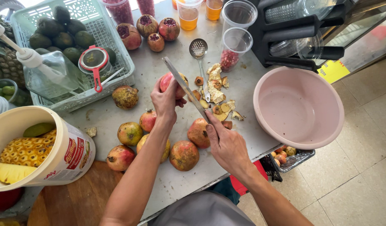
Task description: The person uses a knife to cut the tops off several pomegranates on a metal table. They rotate each fruit to make precise cuts, then set the opened pomegranates aside. The workspace contains other fruits, containers, and tools.
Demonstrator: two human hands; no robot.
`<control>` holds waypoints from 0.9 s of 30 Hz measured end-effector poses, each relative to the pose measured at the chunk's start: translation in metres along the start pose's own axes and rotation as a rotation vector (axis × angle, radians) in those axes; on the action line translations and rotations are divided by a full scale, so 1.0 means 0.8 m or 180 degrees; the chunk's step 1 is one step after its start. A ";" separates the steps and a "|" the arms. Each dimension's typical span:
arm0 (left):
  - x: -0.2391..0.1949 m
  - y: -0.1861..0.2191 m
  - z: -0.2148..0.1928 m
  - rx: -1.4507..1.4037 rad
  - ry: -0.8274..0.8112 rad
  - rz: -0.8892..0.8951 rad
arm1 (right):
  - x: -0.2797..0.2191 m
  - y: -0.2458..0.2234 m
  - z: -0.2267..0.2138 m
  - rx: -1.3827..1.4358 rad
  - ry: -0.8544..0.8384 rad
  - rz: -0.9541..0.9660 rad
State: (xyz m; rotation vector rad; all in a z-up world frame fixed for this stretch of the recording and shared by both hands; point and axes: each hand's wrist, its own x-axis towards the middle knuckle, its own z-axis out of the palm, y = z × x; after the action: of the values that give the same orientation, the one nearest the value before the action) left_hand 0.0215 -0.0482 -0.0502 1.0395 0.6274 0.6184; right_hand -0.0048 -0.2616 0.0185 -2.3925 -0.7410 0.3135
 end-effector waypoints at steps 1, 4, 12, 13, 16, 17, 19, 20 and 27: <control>-0.003 -0.001 0.001 0.0020 -0.0035 -0.0002 | 0.001 0.000 0.000 0.0016 0.0085 -0.0077; -0.016 -0.007 0.008 0.0030 -0.0103 0.0022 | 0.012 -0.001 -0.001 0.0074 0.0207 -0.0177; -0.008 0.015 0.009 -0.0031 0.0119 0.0068 | 0.003 0.003 -0.004 -0.0043 -0.0085 0.0118; -0.011 0.015 0.009 0.0072 0.0088 0.0082 | 0.005 0.005 -0.002 0.0008 -0.0093 0.0143; -0.029 0.005 0.014 0.0262 -0.0030 0.0080 | 0.027 0.014 0.003 0.0212 -0.0073 0.0148; -0.034 0.001 0.015 0.0254 -0.0084 0.0059 | 0.041 0.017 0.007 0.0323 -0.0039 0.0096; -0.037 -0.003 0.015 0.0109 -0.0210 0.0027 | 0.051 0.026 0.012 0.0503 -0.0069 0.0153; -0.035 -0.001 0.010 -0.0028 -0.0282 0.0017 | 0.052 0.030 0.014 0.0574 -0.0134 0.0261; -0.005 0.020 -0.019 -0.0982 -0.1178 -0.0251 | 0.054 0.044 0.016 0.0967 -0.0200 0.0284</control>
State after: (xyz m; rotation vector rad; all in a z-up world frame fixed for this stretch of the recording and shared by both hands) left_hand 0.0047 -0.0362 -0.0405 0.8068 0.2369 0.4220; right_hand 0.0408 -0.2538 -0.0153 -2.1383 -0.5695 0.5029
